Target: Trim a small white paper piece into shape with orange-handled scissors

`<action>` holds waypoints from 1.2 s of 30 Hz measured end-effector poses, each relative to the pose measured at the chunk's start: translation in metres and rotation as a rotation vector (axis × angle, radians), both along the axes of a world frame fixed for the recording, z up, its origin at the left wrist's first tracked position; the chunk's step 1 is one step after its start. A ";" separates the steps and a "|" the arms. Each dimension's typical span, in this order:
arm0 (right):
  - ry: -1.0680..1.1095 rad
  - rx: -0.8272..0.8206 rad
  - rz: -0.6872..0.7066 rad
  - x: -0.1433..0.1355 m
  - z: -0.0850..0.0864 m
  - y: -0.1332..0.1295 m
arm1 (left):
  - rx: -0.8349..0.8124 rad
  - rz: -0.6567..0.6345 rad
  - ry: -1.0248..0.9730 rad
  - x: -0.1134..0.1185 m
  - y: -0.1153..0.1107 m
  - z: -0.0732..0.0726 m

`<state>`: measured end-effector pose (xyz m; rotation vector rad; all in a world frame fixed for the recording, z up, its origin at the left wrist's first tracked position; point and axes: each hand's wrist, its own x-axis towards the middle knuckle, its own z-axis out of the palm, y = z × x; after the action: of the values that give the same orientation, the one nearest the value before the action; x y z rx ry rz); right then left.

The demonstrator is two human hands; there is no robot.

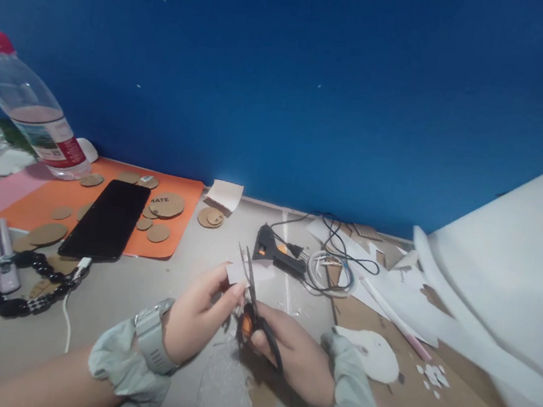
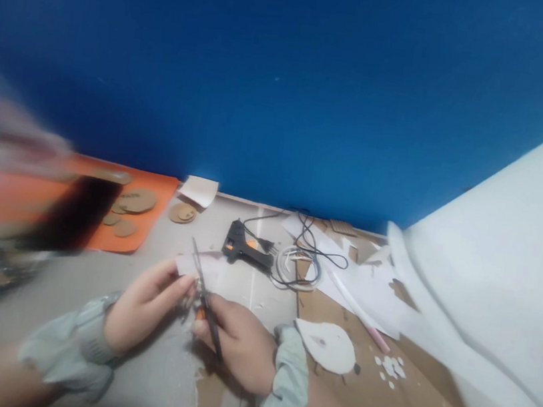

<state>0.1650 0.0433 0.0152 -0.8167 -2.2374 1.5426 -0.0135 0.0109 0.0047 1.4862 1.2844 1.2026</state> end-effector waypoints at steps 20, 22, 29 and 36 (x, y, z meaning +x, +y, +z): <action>0.001 -0.007 -0.011 0.000 -0.004 0.001 | 0.003 0.002 -0.035 0.001 -0.001 0.000; -0.002 -0.005 -0.015 0.000 -0.006 0.000 | 0.000 0.005 -0.063 0.001 -0.001 0.002; 0.070 -0.151 -0.076 -0.002 -0.008 -0.004 | -0.047 0.098 -0.143 0.000 0.004 0.004; 0.325 -0.504 -0.361 -0.009 -0.015 0.006 | -0.135 -0.040 -0.148 0.002 0.005 -0.001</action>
<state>0.1565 0.0493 0.0006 -0.9513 -1.3993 1.9085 -0.0119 0.0160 0.0034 1.2960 1.2063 1.1535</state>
